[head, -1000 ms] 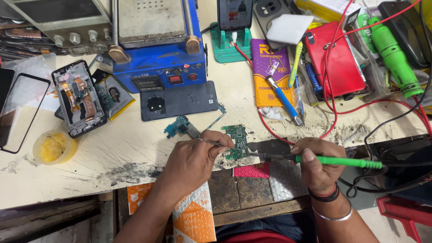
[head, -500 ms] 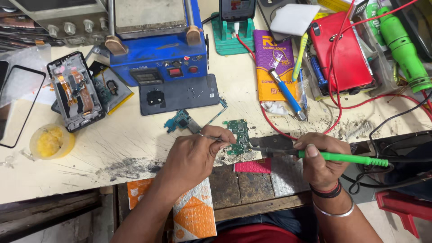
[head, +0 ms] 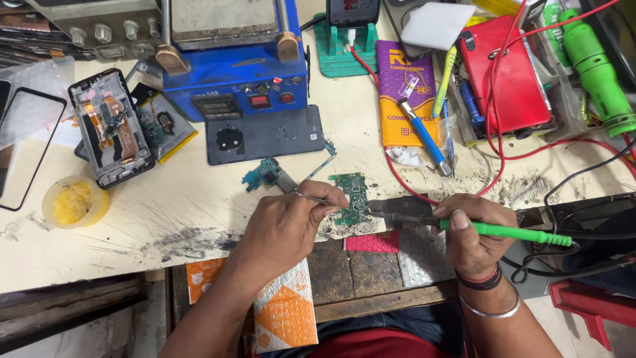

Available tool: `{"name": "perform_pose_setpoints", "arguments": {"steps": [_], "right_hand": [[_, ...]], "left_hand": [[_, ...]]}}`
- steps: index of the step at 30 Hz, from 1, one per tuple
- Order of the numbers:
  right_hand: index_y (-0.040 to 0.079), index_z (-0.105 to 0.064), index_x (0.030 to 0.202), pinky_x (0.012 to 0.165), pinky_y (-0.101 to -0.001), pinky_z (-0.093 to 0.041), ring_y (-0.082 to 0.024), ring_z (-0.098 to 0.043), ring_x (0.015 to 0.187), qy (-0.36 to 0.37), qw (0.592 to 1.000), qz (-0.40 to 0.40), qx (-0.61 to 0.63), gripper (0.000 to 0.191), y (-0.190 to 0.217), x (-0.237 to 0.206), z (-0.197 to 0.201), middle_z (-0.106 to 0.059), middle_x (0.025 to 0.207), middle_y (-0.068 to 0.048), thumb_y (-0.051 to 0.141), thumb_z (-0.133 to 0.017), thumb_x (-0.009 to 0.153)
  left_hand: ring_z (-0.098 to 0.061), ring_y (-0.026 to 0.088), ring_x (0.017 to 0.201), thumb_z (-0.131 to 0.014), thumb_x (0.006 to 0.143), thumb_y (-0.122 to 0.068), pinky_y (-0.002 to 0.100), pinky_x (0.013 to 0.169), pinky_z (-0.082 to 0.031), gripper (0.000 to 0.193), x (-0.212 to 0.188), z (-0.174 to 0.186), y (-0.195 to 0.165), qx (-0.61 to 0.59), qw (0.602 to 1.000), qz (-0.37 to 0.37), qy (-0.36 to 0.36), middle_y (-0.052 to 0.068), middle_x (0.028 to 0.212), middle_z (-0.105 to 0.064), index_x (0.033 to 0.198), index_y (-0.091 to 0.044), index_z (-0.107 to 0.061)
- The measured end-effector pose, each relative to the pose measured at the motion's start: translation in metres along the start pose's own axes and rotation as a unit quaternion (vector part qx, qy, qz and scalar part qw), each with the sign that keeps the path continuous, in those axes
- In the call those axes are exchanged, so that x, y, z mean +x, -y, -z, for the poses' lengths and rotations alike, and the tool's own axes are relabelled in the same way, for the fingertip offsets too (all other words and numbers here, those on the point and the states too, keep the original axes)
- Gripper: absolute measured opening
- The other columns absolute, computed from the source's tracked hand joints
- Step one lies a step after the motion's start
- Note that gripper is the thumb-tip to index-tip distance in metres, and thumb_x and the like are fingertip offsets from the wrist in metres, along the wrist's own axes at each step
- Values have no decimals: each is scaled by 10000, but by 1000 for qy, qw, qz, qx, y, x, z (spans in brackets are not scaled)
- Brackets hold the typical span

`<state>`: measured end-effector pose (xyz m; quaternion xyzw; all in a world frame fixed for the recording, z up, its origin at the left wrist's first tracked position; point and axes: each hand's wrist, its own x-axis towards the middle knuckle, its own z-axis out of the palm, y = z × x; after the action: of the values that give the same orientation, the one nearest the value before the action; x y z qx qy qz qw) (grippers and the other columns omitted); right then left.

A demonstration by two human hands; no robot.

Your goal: The person solders components on a disassembled phone motherboard at a repair bench, holding the board with tweezers in one hand while applying a green-handled soldering iron with the other. They reposition the board and continue soldering, with a disassembled phone and repair tools on the bench.

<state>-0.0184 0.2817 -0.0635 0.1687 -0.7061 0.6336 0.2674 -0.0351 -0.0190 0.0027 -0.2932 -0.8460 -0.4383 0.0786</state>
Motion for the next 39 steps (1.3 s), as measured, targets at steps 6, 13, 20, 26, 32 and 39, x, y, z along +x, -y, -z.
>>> {"name": "perform_pose_setpoints", "arguments": {"steps": [6, 13, 20, 26, 32, 39], "right_hand": [[-35, -633, 867, 572, -263, -531, -168, -646, 591, -2, 1000, 4, 5, 279, 0, 0, 0, -695, 771, -163, 199, -618, 1018], [-38, -641, 886, 614, -280, -552, -177, -666, 627, -3, 1000, 24, -16, 285, -2, 0, 0, -702, 790, -169, 207, -605, 1027], [-47, -635, 874, 551, -271, -534, -179, -639, 581, -21, 998, -11, 60, 276, -5, -3, 0, -689, 777, -187, 200, -633, 998], [-45, -635, 862, 621, -293, -549, -194, -657, 625, -1, 999, 6, 49, 289, -5, -3, 2, -688, 782, -172, 192, -631, 1029], [-42, -641, 872, 603, -277, -538, -193, -651, 609, -2, 1000, 10, -5, 274, -5, -2, 2, -696, 783, -180, 186, -614, 1022], [-36, -647, 879, 584, -268, -540, -181, -648, 590, 2, 1000, 6, -5, 263, -3, -1, 2, -695, 775, -174, 190, -611, 1010]], "left_hand": [[-806, 206, 910, -599, 999, 13, 305, 698, -667, 191, 0, 0, -1, -2, 1000, -7, -5, 68, 1044, -783, 1143, -51, -492], [-805, 209, 885, -620, 988, -1, 321, 679, -654, 192, 0, 2, -3, 3, 1000, -2, -3, 66, 1031, -790, 1128, -57, -501], [-805, 204, 877, -606, 985, 0, 317, 670, -654, 204, 1, 2, -4, 1, 1000, 3, -7, 49, 1024, -783, 1148, -56, -497], [-802, 204, 847, -623, 993, -11, 322, 643, -642, 195, 1, 1, -3, 14, 1000, -11, -11, 44, 1016, -786, 1135, -63, -499], [-804, 209, 853, -615, 977, -7, 325, 651, -646, 205, 1, 2, -3, 12, 1000, -6, -5, 48, 1016, -787, 1144, -63, -510], [-804, 207, 870, -617, 997, -17, 324, 660, -647, 193, 1, 3, -3, 8, 1000, -2, -5, 47, 1012, -785, 1148, -60, -506]]}}
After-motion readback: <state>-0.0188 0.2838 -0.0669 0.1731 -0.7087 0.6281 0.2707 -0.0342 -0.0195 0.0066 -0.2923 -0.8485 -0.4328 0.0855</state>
